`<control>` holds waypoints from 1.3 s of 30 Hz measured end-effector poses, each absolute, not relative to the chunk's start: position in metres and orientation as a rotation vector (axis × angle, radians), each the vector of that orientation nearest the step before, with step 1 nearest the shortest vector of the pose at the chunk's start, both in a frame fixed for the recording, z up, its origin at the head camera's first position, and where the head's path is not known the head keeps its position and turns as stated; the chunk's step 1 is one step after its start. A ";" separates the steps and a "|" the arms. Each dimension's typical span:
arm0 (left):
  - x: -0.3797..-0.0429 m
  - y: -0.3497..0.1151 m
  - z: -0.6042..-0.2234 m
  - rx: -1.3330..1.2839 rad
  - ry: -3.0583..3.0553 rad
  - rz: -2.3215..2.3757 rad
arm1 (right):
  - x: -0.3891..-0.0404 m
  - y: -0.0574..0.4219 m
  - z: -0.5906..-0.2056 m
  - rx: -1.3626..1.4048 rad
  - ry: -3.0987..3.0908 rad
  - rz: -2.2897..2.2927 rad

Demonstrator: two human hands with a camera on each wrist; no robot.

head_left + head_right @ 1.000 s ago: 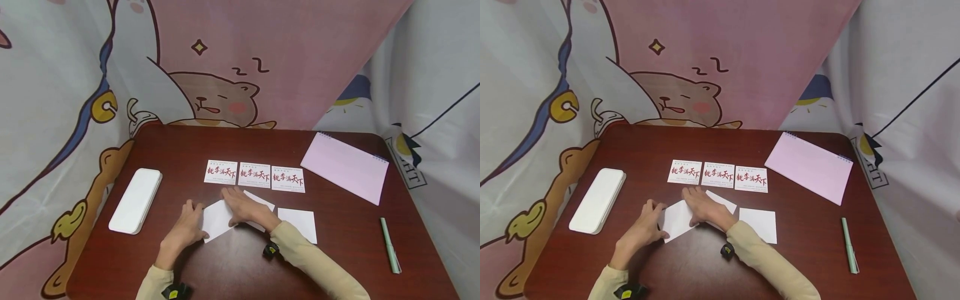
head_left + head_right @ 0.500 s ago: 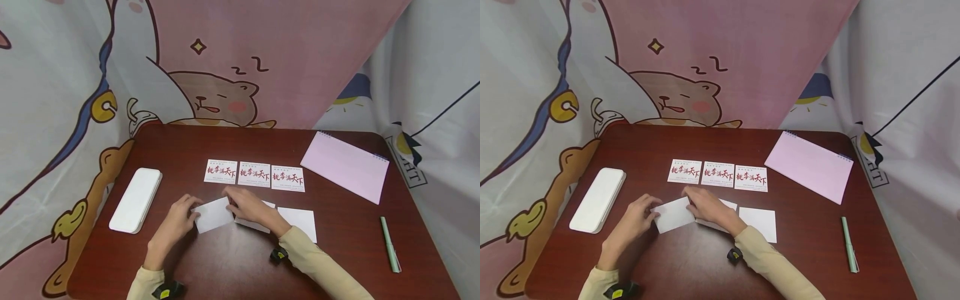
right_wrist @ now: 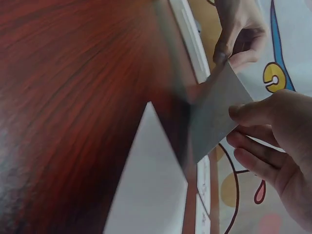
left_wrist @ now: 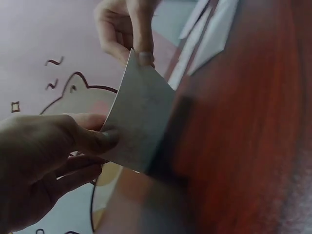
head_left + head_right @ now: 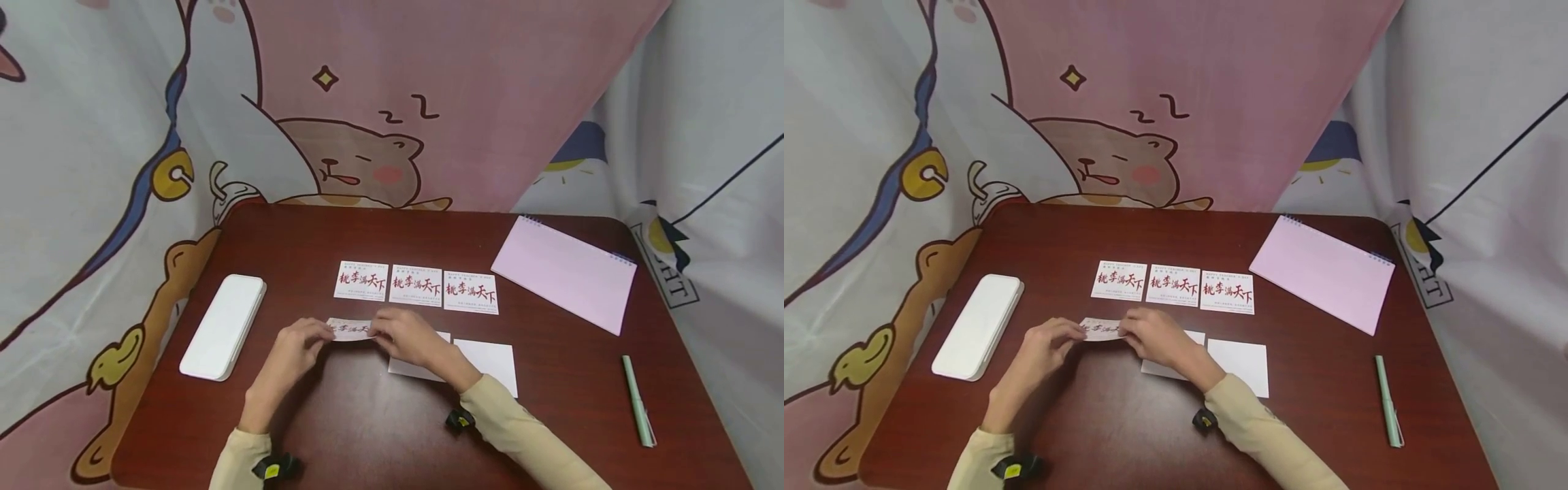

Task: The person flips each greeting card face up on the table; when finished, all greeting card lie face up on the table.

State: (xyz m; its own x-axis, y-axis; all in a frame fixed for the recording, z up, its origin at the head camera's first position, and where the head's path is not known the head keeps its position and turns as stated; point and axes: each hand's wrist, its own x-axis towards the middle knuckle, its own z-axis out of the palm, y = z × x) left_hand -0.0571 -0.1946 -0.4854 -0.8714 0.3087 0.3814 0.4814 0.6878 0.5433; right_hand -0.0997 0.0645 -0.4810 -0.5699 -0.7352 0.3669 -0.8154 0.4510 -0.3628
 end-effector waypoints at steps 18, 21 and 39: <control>-0.068 -0.196 -0.514 -0.674 -2.719 -0.935 | -0.101 0.065 -0.503 1.439 -2.642 0.557; -0.069 -0.196 -0.516 -0.672 -2.726 -0.926 | -0.101 0.064 -0.507 1.441 -2.634 0.533; -0.070 -0.193 -0.526 -0.595 -2.752 -0.931 | -0.099 0.065 -0.513 1.402 -2.667 0.533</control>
